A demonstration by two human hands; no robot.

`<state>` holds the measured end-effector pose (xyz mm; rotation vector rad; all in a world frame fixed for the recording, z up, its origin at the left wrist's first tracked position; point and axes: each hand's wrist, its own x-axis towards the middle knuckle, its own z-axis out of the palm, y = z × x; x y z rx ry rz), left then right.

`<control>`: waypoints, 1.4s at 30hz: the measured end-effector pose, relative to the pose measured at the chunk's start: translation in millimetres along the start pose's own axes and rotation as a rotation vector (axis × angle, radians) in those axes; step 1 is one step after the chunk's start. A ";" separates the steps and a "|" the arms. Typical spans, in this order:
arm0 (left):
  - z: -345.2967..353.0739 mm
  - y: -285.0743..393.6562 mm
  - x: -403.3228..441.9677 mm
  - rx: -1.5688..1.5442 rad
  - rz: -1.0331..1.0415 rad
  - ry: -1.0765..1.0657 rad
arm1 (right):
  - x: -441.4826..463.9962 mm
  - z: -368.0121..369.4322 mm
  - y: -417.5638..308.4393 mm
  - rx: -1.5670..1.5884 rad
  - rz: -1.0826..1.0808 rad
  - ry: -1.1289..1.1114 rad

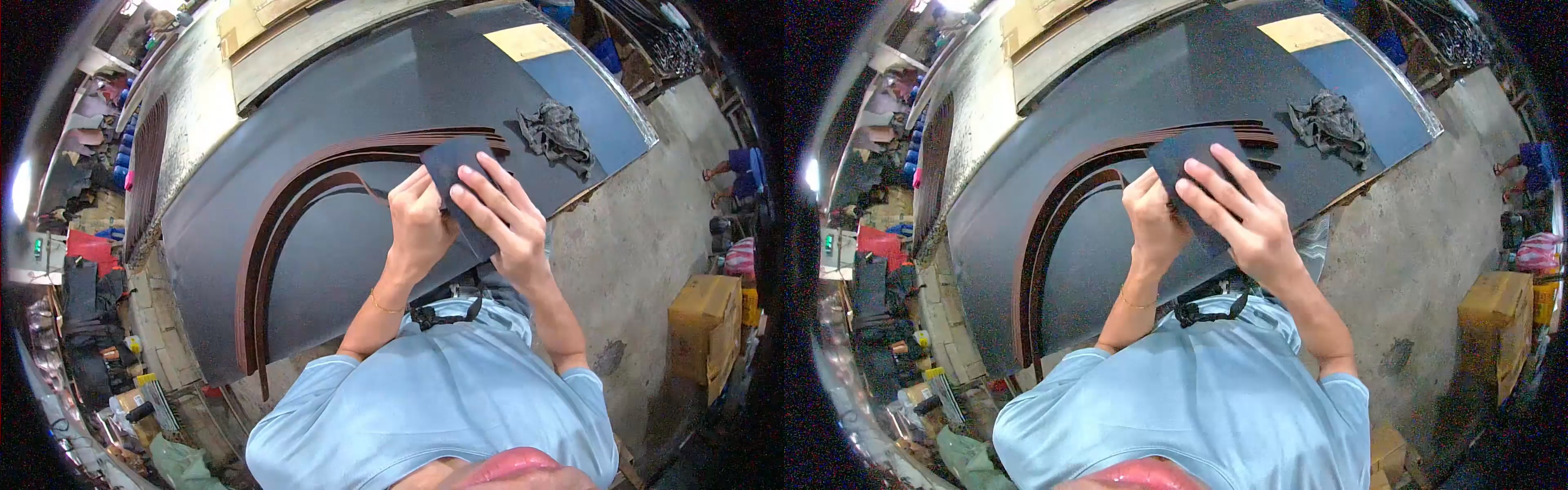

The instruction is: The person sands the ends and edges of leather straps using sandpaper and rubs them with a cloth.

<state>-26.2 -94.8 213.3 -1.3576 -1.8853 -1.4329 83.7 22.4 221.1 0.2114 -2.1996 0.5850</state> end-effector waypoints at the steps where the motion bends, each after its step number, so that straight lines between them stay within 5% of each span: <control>1: 4.2 -1.5 0.9 -0.007 0.004 -0.007 | -0.4 3.9 7.5 -0.006 0.007 0.004; 4: 6.1 3.4 -2.4 0.000 -0.179 0.011 | -0.6 9.3 30.1 -0.047 0.247 0.113; 9: 4.0 0.3 -0.1 -0.026 -0.115 0.005 | -0.5 7.9 1.9 -0.087 0.001 -0.018; 15: 6.9 -4.3 -7.7 -0.212 -0.373 0.071 | -6.5 24.2 24.0 0.294 0.605 0.208; 21: 4.6 -18.4 -21.5 -0.056 -0.256 -0.006 | 6.9 22.7 -24.8 0.114 0.077 0.096; 23: -1.4 -16.6 -22.7 0.057 -0.279 -0.020 | 1.8 27.0 -18.5 0.125 0.069 0.104; 25: 2.4 -6.7 -7.4 0.044 -0.138 0.138 | -11.2 32.2 5.0 0.218 0.293 0.095; 27: 1.5 -9.1 -9.3 -0.109 -0.241 0.153 | -27.9 34.6 25.7 0.233 0.433 -0.006; 33: -9.6 -12.4 3.3 -0.486 -0.574 0.100 | -101.6 60.9 57.1 -0.197 0.380 -0.147; 37: -10.7 -21.6 4.1 -0.421 -0.556 0.042 | -152.0 88.3 67.9 -0.410 0.374 -0.481; 40: -14.8 -17.7 6.6 -0.416 -0.548 0.028 | -135.2 70.4 52.0 -0.279 0.447 -0.482; 42: -11.3 -16.8 4.2 -0.502 -0.566 0.057 | -100.1 52.9 49.5 0.087 0.529 -0.530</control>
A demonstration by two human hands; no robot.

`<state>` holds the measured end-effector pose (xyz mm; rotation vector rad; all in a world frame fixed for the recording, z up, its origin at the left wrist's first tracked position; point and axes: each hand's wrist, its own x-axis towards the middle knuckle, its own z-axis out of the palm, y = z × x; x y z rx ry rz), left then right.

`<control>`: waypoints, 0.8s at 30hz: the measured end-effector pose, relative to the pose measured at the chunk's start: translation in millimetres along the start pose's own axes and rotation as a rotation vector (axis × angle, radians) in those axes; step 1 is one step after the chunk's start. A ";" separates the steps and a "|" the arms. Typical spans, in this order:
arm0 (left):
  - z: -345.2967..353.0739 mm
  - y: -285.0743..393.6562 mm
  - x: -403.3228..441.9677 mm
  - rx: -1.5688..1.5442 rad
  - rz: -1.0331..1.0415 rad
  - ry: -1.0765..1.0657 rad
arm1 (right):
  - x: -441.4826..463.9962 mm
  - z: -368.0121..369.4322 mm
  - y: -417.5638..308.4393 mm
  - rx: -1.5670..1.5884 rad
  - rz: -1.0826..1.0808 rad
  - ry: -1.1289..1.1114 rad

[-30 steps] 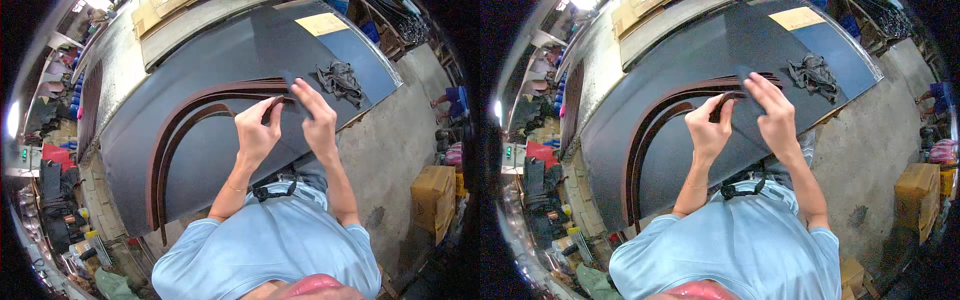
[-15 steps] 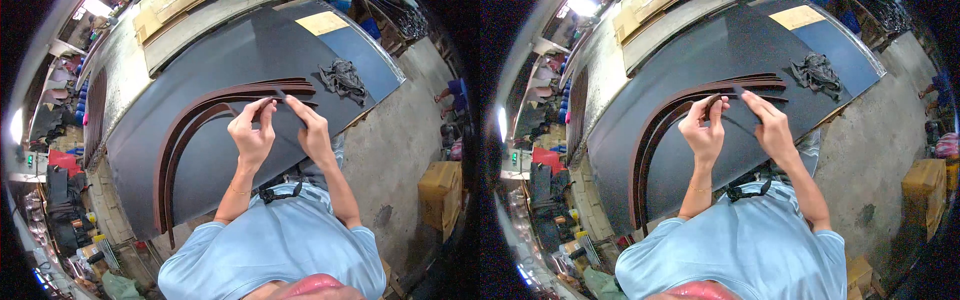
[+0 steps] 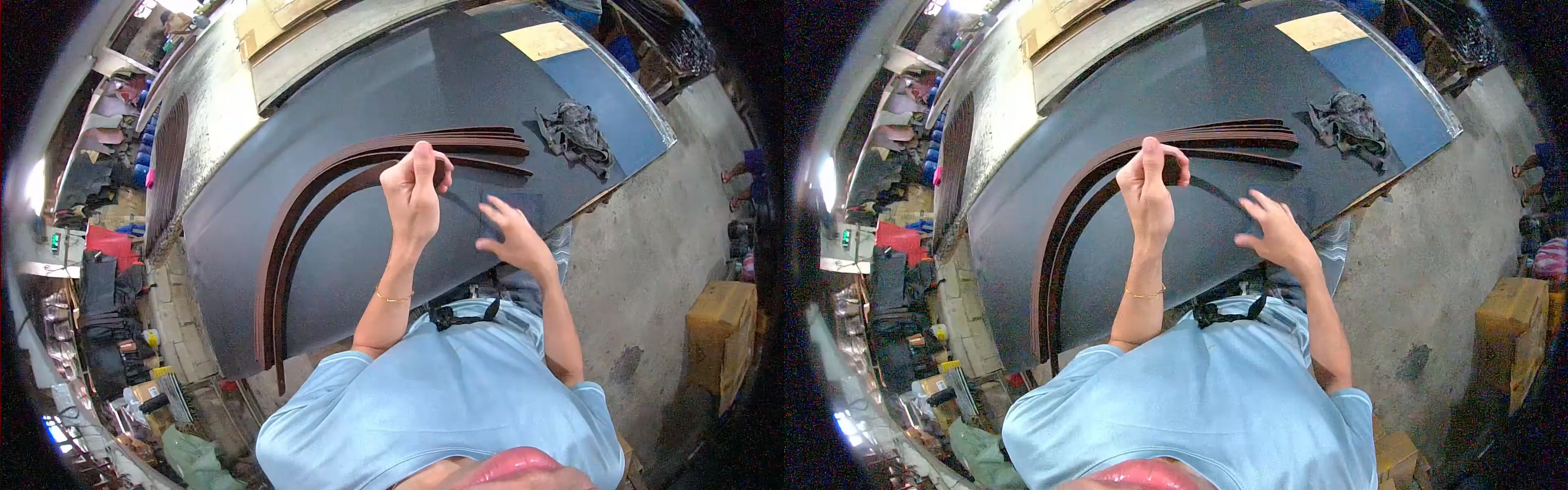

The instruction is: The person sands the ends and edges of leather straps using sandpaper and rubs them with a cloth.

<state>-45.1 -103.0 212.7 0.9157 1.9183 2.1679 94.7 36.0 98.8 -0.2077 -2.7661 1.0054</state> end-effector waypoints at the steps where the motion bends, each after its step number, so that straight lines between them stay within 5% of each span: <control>1: 2.2 -1.0 0.2 -0.095 -0.013 0.003 | 9.0 -16.5 -16.6 0.001 0.001 0.001; 4: 8.0 0.2 -3.0 -0.037 0.055 -0.076 | 35.6 -40.6 -72.6 0.612 -0.179 0.555; 11: 3.0 -7.2 -8.8 0.125 0.137 -0.113 | 55.0 -60.4 -84.4 1.389 -0.029 0.039; 16: -0.5 -3.7 -9.2 0.081 0.081 -0.176 | 55.4 -61.6 -79.1 1.295 -0.084 0.020; 21: -9.6 4.7 -6.2 -0.077 -0.004 -0.274 | 53.8 -58.9 -92.2 0.494 -0.432 0.587; 24: -14.9 15.6 4.1 0.212 0.237 -0.393 | 52.1 -60.8 -96.0 0.613 -0.349 0.700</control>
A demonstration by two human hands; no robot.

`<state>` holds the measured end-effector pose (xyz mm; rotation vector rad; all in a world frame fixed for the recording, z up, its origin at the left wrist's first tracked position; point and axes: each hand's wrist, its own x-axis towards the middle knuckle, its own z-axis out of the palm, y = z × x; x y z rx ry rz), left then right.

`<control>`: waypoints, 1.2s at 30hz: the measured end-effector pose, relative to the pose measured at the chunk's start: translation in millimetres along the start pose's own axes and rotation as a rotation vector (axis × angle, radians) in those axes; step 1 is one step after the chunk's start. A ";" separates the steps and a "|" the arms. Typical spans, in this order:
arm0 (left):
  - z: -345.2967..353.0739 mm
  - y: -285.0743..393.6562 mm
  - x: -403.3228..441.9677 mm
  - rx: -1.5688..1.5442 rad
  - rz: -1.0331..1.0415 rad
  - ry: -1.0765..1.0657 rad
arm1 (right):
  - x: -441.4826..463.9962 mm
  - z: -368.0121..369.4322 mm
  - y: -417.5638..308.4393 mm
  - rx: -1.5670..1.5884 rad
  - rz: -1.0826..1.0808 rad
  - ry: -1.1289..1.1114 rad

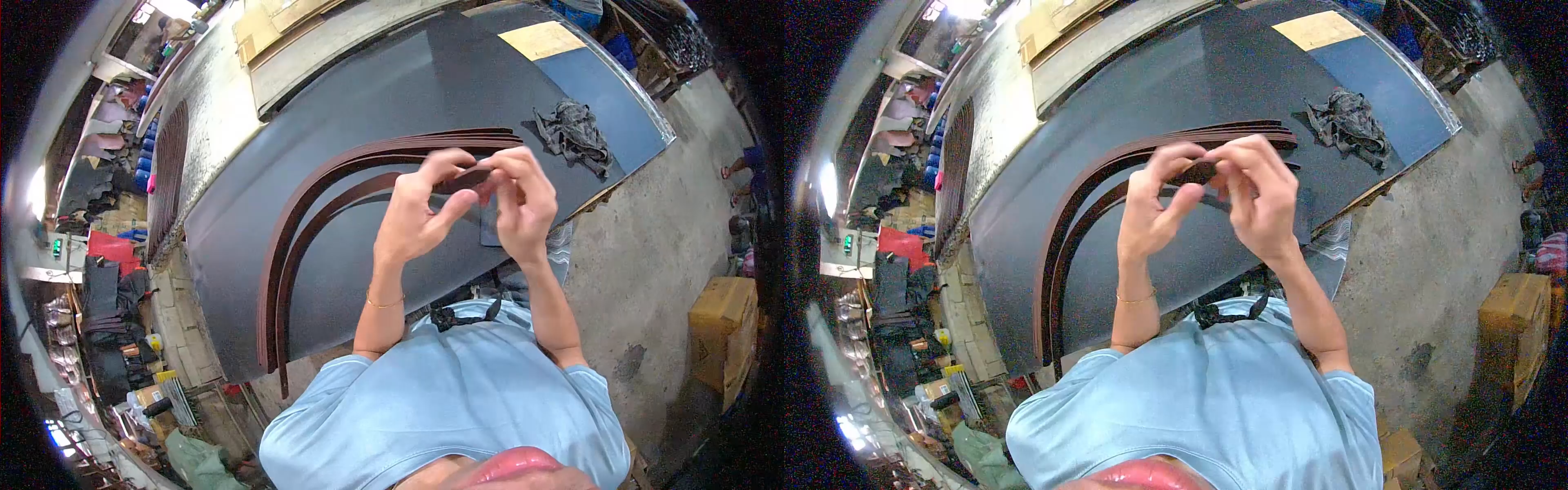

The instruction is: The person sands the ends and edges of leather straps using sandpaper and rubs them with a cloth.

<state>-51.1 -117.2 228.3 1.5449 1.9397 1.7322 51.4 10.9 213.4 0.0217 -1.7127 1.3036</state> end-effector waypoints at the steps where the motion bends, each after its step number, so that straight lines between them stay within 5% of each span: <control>1: -0.6 -2.3 1.5 0.002 0.001 -0.002 | 0.3 0.0 0.2 0.108 0.084 0.080; 3: 1.3 -6.7 1.5 0.205 0.017 0.073 | -0.4 -0.5 5.5 0.146 0.116 0.080; 8: 23.4 -8.9 6.2 0.486 0.420 0.256 | 1.3 6.0 -8.4 0.098 0.226 0.159; 36: 36.3 -6.4 -0.2 0.555 0.302 0.212 | 9.3 -4.5 -1.5 0.061 0.400 0.146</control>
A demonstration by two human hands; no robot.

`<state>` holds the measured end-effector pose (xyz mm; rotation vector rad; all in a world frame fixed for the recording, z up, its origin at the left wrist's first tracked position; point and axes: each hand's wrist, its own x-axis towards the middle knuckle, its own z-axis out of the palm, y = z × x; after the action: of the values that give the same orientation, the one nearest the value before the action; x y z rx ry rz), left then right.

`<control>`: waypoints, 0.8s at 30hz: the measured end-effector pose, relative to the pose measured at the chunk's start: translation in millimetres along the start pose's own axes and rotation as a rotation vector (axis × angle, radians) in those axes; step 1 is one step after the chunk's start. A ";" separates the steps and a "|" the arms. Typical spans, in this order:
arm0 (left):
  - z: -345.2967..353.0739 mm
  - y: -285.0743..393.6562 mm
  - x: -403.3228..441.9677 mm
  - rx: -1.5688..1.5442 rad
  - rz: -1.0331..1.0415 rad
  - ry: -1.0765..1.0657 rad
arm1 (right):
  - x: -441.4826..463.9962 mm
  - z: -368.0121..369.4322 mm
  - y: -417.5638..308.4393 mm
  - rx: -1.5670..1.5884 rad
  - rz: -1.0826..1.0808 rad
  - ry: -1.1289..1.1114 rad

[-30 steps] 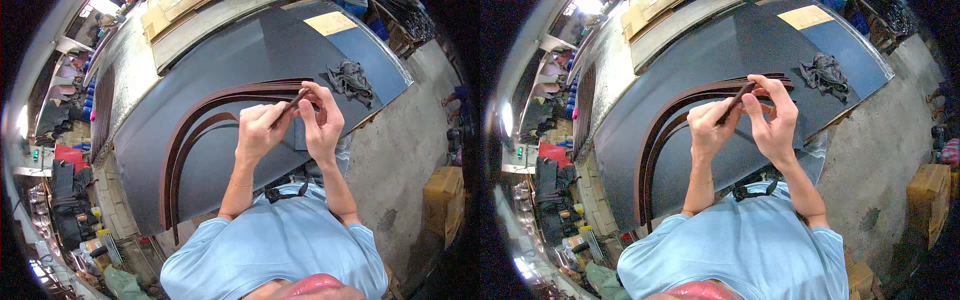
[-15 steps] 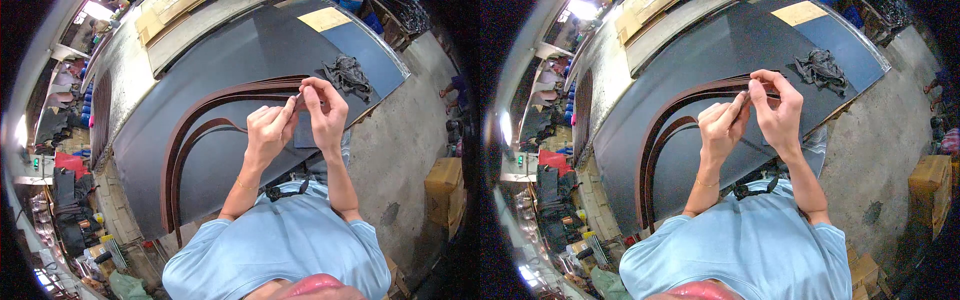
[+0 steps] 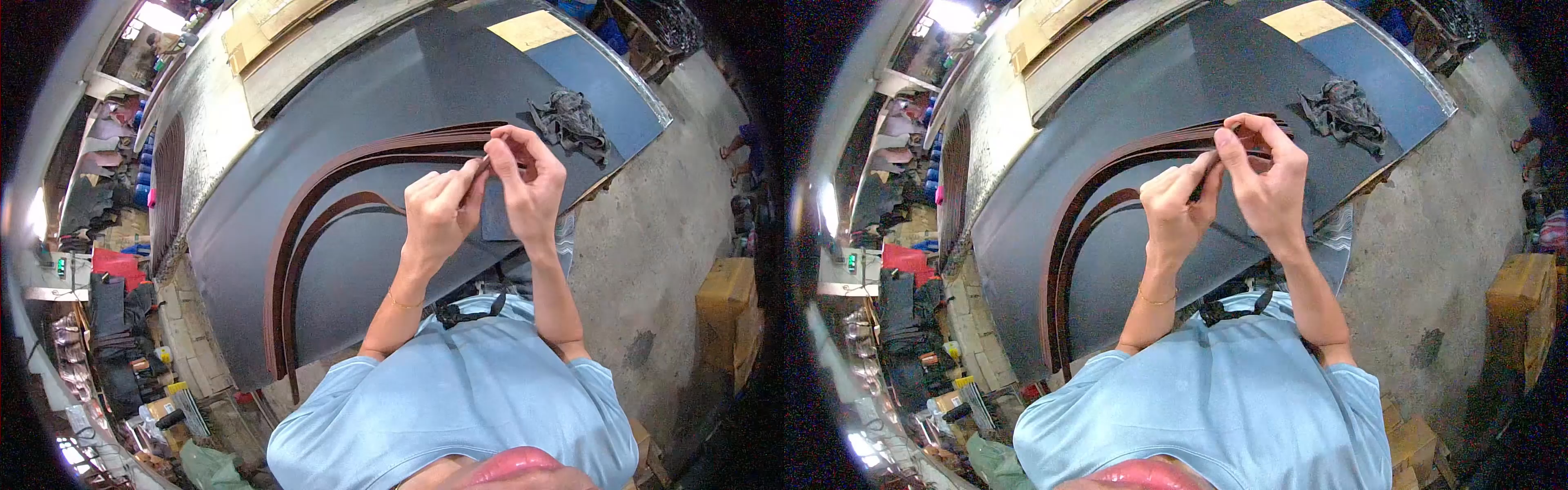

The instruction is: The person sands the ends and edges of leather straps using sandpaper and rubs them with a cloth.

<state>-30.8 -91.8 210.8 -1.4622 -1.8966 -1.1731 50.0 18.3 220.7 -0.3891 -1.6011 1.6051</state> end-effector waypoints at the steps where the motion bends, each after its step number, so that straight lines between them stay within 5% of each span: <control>1: -1.7 0.5 1.2 -0.138 -0.143 -0.010 | 4.8 -3.7 2.8 0.002 -0.003 0.000; 3: -17.9 5.9 10.4 -0.390 -0.479 -0.123 | 16.5 -13.0 14.0 0.400 0.019 -0.172; 6: -29.5 -2.8 23.0 -0.700 -0.667 -0.061 | 34.9 -8.5 27.9 0.526 0.047 -0.356; 11: -39.2 -3.0 39.1 -0.763 -0.722 0.022 | 46.5 24.4 26.3 0.915 0.161 -0.584; 24: -36.3 3.1 32.4 -0.812 -0.697 0.148 | 49.5 38.1 27.1 0.999 0.245 -0.595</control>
<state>-43.1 -104.9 256.1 -0.9670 -1.9711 -2.5132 -16.7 31.6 216.9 0.4840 -0.9243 2.6208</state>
